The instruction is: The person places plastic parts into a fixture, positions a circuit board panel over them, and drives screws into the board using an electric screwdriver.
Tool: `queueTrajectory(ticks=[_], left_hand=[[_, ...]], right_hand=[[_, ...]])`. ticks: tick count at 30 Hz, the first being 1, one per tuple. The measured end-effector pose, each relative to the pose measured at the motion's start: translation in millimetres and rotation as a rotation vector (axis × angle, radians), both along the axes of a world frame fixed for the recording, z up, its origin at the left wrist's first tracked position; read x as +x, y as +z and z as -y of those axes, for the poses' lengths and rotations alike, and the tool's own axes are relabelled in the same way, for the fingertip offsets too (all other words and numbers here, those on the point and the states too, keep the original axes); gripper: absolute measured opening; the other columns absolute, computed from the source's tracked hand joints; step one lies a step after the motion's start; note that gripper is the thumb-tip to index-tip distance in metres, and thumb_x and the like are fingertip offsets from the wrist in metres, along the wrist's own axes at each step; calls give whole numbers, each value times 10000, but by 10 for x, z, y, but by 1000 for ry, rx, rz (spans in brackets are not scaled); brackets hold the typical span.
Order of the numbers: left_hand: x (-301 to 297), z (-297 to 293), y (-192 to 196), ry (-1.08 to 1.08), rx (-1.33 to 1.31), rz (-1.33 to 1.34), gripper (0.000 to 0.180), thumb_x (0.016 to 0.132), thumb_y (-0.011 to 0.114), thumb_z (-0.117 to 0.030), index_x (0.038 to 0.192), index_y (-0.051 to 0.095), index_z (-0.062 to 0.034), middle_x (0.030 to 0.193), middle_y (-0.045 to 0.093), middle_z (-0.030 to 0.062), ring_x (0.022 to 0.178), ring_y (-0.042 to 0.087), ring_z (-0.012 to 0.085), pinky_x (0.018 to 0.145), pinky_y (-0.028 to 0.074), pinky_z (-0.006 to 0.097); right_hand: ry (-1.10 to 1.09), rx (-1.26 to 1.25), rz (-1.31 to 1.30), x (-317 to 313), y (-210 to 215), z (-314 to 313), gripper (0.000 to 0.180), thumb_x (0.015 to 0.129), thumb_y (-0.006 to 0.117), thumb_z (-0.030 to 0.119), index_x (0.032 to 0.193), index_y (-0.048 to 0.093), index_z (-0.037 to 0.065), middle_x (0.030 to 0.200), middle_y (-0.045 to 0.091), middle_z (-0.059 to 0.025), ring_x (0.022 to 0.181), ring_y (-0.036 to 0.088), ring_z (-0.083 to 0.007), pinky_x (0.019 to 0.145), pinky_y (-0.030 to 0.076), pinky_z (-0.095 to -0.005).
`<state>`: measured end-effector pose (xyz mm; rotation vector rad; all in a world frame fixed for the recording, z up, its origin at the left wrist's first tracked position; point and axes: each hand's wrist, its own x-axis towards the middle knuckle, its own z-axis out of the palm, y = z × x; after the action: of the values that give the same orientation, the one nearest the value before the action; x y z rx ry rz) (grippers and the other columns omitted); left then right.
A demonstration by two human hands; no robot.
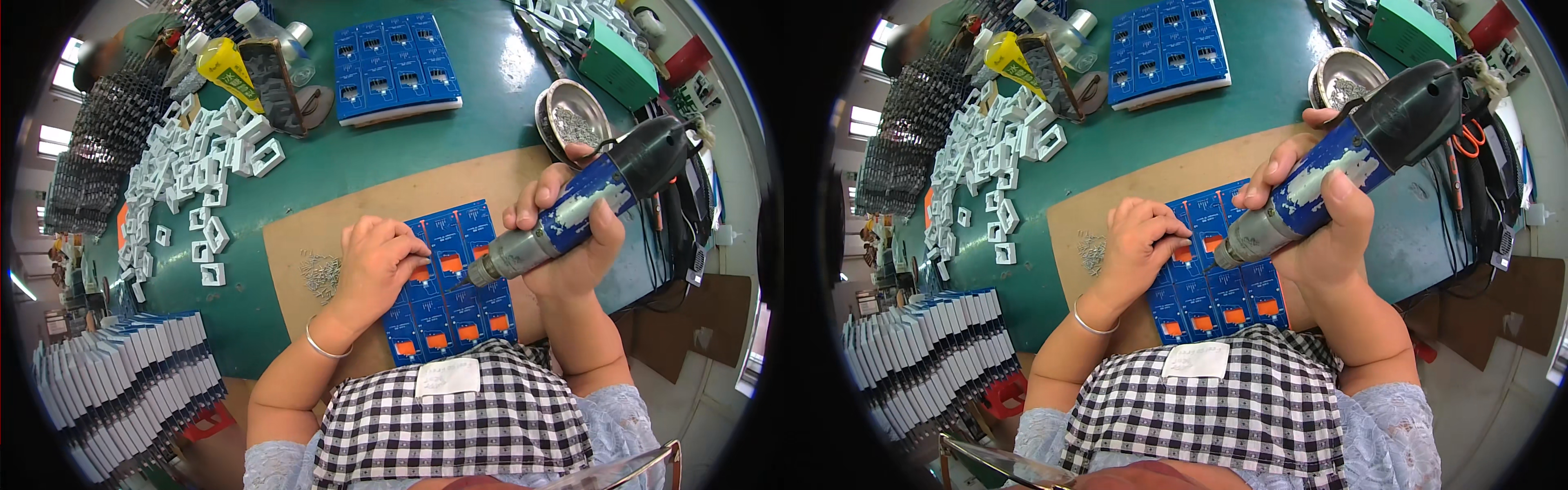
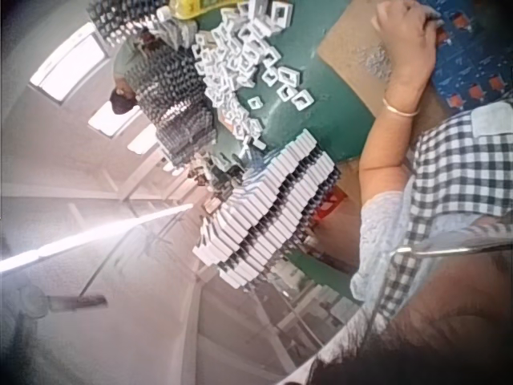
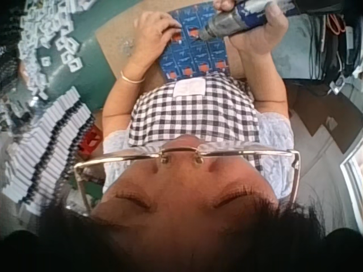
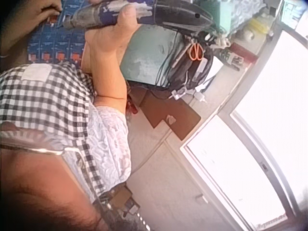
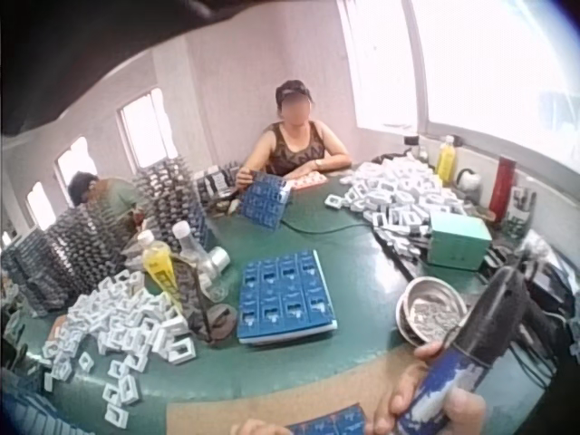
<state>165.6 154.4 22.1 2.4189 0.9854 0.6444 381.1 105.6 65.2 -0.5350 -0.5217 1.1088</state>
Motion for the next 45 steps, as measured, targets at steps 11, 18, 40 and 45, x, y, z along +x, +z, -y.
queueTrajectory(ticks=[11,18,40,45], left_hand=[[32,-25,28,5,-21,-13,122,708,744,-122,809,683,-150,913,585,-28,923,502,215,830,344,366],[3,-29,-18,16,-27,-1,150,689,764,-138,797,661,-147,938,577,-19,936,501,226,835,351,382],[-13,-107,-147,-18,42,59,203,672,775,-226,831,665,-166,937,579,-1,972,517,253,842,381,420],[-39,-50,-166,3,7,39,188,675,773,-237,828,677,-183,949,586,6,973,517,259,838,387,410]], right_hand=[[18,139,359,-180,-6,-157,649,838,657,396,1301,349,62,833,557,-98,727,630,-238,701,543,-418],[159,266,612,-271,-65,-268,696,826,726,321,1313,307,54,839,581,-114,766,643,-246,716,550,-388],[130,237,866,-478,-122,-366,553,824,666,195,1229,313,61,821,570,-118,705,573,-183,652,484,-298],[110,154,371,-463,-139,-316,607,831,694,184,1304,334,58,963,550,-66,794,561,-177,696,483,-337]])
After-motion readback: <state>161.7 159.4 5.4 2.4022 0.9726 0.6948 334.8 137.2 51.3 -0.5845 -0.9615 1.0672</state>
